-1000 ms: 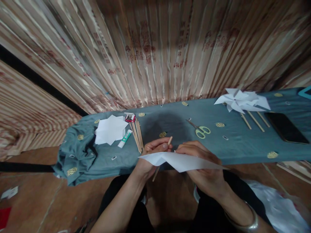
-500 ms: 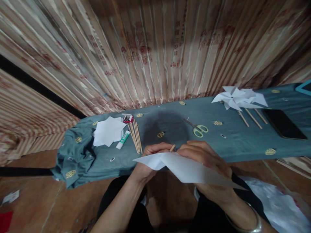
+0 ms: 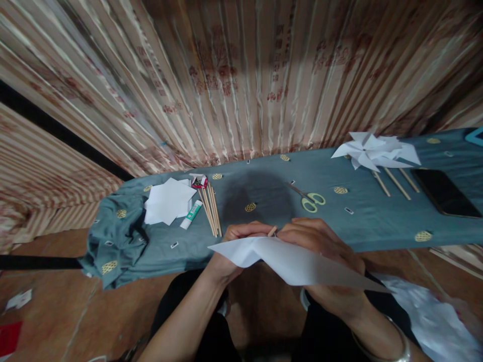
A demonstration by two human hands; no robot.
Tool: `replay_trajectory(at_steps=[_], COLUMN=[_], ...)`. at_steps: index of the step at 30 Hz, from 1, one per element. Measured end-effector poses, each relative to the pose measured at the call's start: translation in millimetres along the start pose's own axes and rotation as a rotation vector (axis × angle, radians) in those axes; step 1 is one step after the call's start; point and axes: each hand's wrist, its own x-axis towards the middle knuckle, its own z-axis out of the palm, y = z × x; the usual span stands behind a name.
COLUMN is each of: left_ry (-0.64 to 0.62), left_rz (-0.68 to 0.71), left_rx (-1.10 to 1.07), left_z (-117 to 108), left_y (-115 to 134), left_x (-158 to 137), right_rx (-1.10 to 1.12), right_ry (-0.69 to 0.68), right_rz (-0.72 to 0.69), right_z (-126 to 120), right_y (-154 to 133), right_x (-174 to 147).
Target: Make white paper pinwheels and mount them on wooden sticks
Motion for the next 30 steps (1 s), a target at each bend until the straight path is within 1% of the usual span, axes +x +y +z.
replay_trajectory(at_steps=[4, 11, 17, 23, 26, 30], left_ry=[0.013, -0.013, -0.003, -0.01, -0.008, -0.021], left_rz=[-0.007, -0.008, -0.001, 0.0, -0.015, -0.01], left_rx=[0.014, 0.013, 0.007, -0.013, -0.01, 0.016], left_z=[-0.2, -1.2, -1.6, -1.4, -2.2, -3.5], left_y=[0.1, -0.9, -1.6, -2.4, -2.8, -1.9], left_x=[-0.2, -0.2, -1.4, -0.9, -0.3, 0.0], right_rx=[-0.007, -0.034, -0.096, -0.148, -0.146, -0.119], right_ry=[0.002, -0.013, -0.036, -0.023, -0.039, -0.014], right_rz=[-0.019, 0.025, 0.012, -0.006, -0.006, -0.014], right_z=[0.9, 1.3, 2.4, 3.1, 2.6, 2.1], right_y=[0.3, -0.4, 2.2, 3.7, 1.2, -1.3], right_x=[-1.1, -1.2, -2.2, -2.8, -0.6, -0.3])
